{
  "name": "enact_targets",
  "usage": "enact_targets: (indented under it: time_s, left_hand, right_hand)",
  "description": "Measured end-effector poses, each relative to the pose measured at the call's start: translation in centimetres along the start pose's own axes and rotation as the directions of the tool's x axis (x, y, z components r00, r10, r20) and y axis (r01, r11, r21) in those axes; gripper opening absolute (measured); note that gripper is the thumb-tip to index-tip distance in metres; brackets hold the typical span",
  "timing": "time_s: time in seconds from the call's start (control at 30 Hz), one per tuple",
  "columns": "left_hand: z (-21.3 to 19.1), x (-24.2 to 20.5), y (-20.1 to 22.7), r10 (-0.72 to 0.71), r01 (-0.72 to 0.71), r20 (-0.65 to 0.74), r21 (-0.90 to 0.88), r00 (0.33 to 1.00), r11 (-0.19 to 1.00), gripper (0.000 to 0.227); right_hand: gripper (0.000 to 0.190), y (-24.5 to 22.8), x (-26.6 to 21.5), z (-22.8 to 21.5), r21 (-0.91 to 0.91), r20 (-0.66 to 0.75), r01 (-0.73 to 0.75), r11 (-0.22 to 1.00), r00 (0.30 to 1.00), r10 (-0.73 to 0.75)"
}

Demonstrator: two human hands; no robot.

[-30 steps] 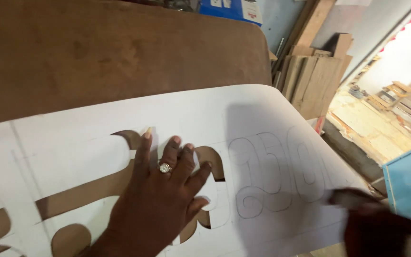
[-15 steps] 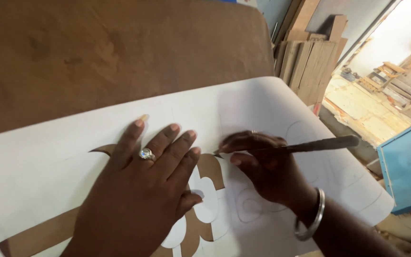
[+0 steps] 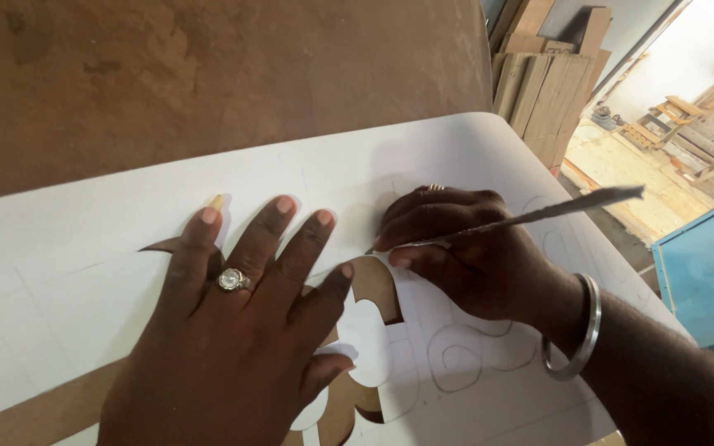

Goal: Cutting out large lettering or patterns from a white adhesive sheet using a hand-held metal cutting tool.

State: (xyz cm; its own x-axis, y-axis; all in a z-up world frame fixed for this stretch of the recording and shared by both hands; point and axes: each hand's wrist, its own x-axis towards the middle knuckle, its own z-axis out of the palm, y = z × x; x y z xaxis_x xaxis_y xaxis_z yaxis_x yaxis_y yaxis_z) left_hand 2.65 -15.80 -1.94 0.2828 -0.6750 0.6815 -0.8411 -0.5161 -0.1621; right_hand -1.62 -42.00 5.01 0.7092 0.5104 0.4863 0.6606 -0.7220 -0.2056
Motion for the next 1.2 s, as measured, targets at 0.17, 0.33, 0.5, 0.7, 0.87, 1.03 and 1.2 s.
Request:
enact_targets:
  time_s: [0.17,0.33,0.5,0.7,0.87,1.03,1.2]
  left_hand:
    - [0.0,-0.2,0.0,0.023,-0.023,-0.015,-0.008,1.0,1.0,0.058]
    - [0.2,-0.5,0.0,0.022,-0.024,-0.036,-0.053,0.999,0.998,0.06]
    - [0.3,-0.5,0.0,0.011,-0.012,-0.03,-0.048,0.999,0.999,0.062]
    - [0.3,-0.6,0.0,0.011,-0.012,-0.034,-0.043,0.999,0.999,0.062]
    - [0.5,-0.7,0.0,0.0,-0.002,-0.04,-0.067,0.999,0.998,0.061]
    - [0.4,-0.7,0.1,0.002,-0.004,-0.04,-0.061,0.999,0.998,0.06]
    - [0.1,-0.6,0.4,-0.012,0.011,-0.037,-0.039,0.999,0.999,0.058]
  right_hand:
    - [0.014,0.1,0.6,0.1,0.086,0.017,0.04,0.996,0.999,-0.041]
    - [0.015,-0.1,0.9,-0.1,0.075,0.018,0.054,0.996,0.998,-0.055]
    - [0.015,-0.2,0.9,-0.2,0.072,0.037,0.037,0.997,0.999,-0.04]
    - [0.016,-0.3,1.2,-0.1,0.064,0.04,0.062,0.996,0.997,-0.065]
    - [0.015,-0.2,1.4,0.0,-0.033,0.052,0.144,0.989,0.988,-0.142]
    - [0.01,0.3,1.6,0.3,-0.142,0.083,0.273,0.952,0.961,-0.263]
    - [0.018,-0.4,1.7,0.0,-0.132,0.095,0.266,0.955,0.962,-0.255]
